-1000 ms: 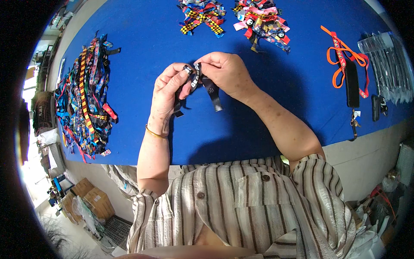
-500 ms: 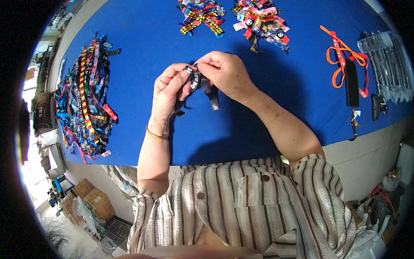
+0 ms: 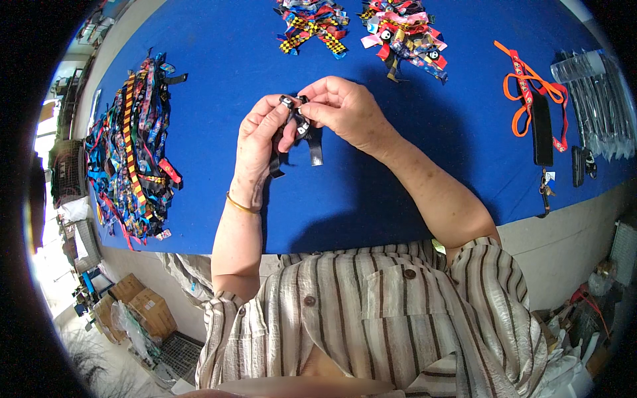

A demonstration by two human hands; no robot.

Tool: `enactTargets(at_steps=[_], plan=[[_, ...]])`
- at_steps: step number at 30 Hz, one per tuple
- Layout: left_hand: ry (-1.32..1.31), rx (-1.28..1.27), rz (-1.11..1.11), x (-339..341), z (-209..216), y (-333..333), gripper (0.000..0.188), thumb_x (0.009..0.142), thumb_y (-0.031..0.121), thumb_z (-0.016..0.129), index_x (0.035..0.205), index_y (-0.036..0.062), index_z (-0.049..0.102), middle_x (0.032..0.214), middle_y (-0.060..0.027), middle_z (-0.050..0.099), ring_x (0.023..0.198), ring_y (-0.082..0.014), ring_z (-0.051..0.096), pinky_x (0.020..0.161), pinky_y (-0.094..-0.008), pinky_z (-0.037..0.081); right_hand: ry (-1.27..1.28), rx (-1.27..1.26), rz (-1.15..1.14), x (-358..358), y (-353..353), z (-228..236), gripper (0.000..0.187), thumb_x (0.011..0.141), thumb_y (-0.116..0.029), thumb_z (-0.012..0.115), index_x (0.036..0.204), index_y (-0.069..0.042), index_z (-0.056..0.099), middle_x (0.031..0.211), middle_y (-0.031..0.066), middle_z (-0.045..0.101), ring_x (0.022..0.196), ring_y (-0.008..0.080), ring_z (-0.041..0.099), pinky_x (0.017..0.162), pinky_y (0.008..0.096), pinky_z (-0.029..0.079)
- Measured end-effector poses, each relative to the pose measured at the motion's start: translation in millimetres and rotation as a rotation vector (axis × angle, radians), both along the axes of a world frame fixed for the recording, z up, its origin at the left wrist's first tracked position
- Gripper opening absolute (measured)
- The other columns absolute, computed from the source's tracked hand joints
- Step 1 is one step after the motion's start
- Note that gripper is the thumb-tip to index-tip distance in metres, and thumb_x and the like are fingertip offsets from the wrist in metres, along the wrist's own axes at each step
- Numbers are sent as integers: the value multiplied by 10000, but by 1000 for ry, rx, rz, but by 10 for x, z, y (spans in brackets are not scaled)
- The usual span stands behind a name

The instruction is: Tying patterned ribbons into decorative bows at a workstation.

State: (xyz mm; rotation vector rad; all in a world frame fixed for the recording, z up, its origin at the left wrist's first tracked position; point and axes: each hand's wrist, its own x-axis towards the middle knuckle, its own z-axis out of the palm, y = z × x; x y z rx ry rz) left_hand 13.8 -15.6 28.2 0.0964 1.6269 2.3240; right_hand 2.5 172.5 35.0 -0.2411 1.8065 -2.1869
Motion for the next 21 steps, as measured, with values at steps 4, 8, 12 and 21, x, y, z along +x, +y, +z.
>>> enactTargets(at_steps=[4,8,12,21], plan=[[7,90,53,-3,37,-15,205,1025,180,515,1088,11,611,685,-41,595,521,-82,486,536,-217,422,-4,44,18,-33,40,-24,171,931,-116,679,1039,13,648,877,48,691,771,81,633,707,226,520],[2,241,133,-42,4,-98,174,1025,134,513,1089,6,612,918,-115,690,682,-138,648,663,-260,547,61,116,-97,-32,27,-28,131,939,-121,674,996,-6,649,855,21,680,746,49,600,678,210,493],[31,316,201,-82,-55,-96,163,1017,110,524,1085,1,624,1096,-164,675,862,-206,699,777,-307,577,96,-3,-212,-31,31,-31,86,957,-107,648,966,-24,629,864,3,668,774,21,575,672,183,445],[-14,440,112,-107,-82,-160,191,1014,145,532,1110,-2,608,1104,-202,675,1080,-354,661,956,-459,558,-19,-109,-239,-7,-6,61,90,983,-100,594,974,-15,563,852,42,648,748,97,654,666,222,532]])
